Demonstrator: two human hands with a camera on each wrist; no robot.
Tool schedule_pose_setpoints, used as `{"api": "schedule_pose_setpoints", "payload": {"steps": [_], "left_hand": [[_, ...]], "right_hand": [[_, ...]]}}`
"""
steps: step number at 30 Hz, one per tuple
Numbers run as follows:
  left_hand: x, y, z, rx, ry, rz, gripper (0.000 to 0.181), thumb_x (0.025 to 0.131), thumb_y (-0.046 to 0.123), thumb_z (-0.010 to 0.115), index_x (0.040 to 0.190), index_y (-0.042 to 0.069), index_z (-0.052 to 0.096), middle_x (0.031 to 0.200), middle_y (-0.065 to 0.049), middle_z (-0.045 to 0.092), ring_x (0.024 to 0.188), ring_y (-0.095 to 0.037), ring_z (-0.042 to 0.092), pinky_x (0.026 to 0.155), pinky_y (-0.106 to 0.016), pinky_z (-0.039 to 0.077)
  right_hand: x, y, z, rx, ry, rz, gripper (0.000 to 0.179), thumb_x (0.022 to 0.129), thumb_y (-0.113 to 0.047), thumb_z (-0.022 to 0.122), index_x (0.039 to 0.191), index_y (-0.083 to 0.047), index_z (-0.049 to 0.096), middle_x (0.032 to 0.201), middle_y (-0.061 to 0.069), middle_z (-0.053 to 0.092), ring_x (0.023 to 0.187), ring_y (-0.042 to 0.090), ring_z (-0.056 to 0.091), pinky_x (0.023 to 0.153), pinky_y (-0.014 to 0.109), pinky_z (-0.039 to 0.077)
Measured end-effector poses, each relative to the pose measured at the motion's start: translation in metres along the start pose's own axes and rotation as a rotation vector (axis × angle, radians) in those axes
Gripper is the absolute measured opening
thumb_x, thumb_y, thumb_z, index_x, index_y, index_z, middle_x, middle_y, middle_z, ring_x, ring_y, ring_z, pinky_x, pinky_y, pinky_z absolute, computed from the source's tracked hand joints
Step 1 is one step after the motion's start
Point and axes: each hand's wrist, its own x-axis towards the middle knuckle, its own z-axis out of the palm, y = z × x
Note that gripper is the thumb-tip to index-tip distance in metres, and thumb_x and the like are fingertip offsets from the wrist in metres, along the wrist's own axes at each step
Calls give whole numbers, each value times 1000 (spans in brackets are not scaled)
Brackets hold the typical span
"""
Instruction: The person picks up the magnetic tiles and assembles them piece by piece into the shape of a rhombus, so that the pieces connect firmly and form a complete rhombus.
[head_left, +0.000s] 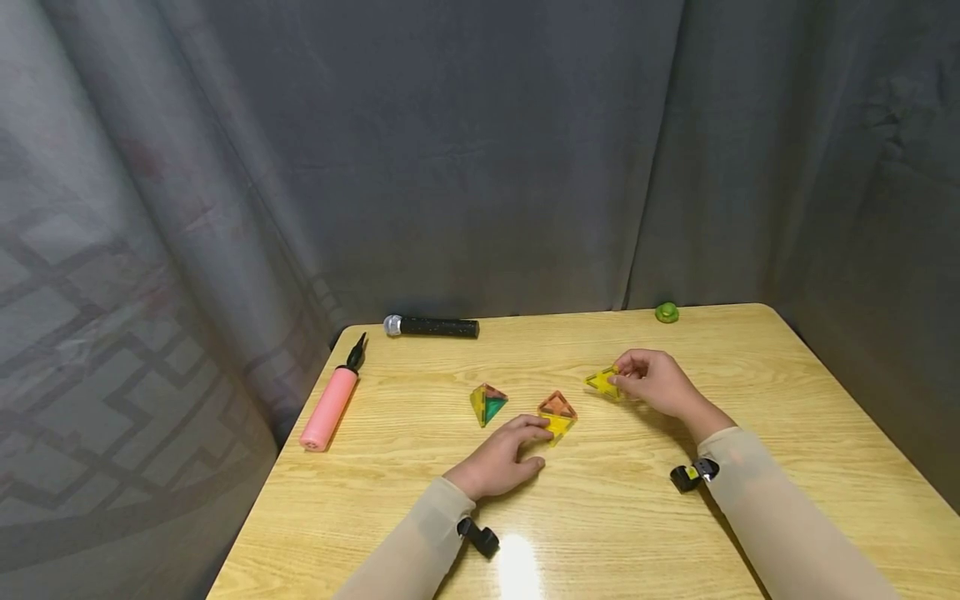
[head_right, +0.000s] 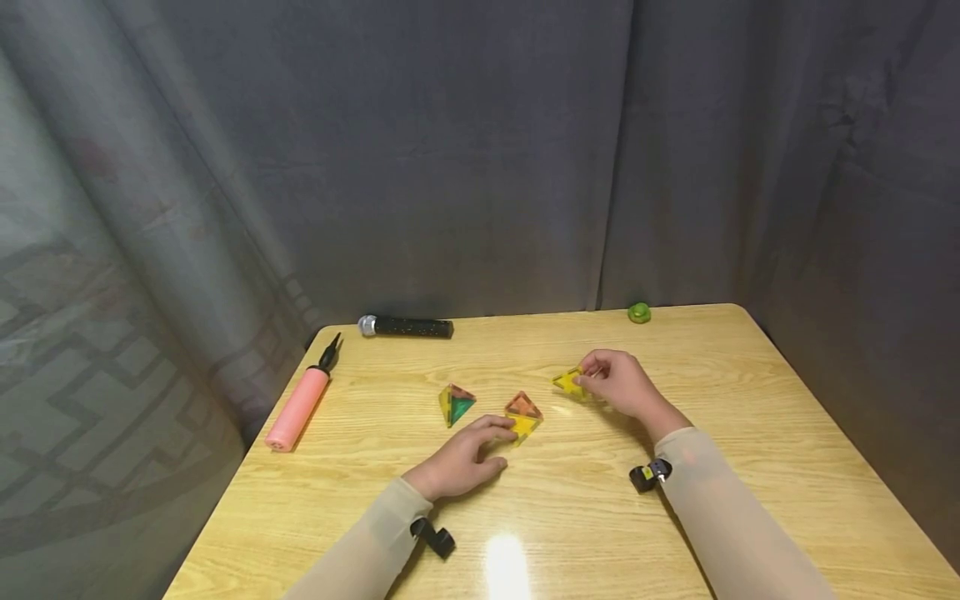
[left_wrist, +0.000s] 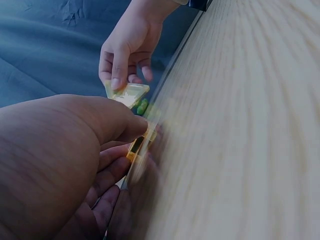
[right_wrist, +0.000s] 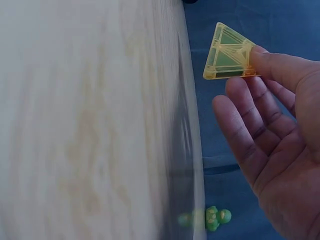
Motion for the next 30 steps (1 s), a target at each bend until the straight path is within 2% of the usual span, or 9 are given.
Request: {"api": "schedule_pose_setpoints", "payload": {"steps": [6, 12, 25, 30], "left_hand": [[0, 1, -1, -8, 8, 8, 42, 103, 19, 67, 144, 12, 62, 156, 2, 48, 147, -16, 42, 120, -36, 37], [-1, 1, 0, -20, 9, 4, 41, 103, 19, 67, 144, 12, 63, 156, 2, 48, 147, -16, 41, 120, -36, 37], [0, 0, 1, -19, 14, -1, 41, 103, 20, 67, 143, 14, 63, 156, 4, 48, 147, -17, 42, 121, -37, 36], [0, 0, 1, -17, 11, 2, 41, 103, 19, 67, 143, 13, 63, 156, 3, 49, 147, -17, 42, 121, -38, 36]], "right_hand": [[-1, -5, 4, -1, 26, -48, 13, 95, -15, 79, 104, -8, 72, 89, 8, 65, 76, 23, 60, 58, 29, 53], [-2, -14, 9, -37, 51, -99, 9, 96, -15, 79, 102, -13, 72, 91, 3, 67, 83, 24, 61, 65, 30, 53], [-4, -27, 11, -54, 0, -136, 9, 98, -12, 76, 107, -15, 76, 97, 1, 70, 91, 22, 63, 75, 36, 55], [-6, -34, 11, -43, -23, -141, 11, 97, -13, 77, 108, -16, 78, 98, 0, 71, 93, 22, 63, 75, 35, 56]]}}
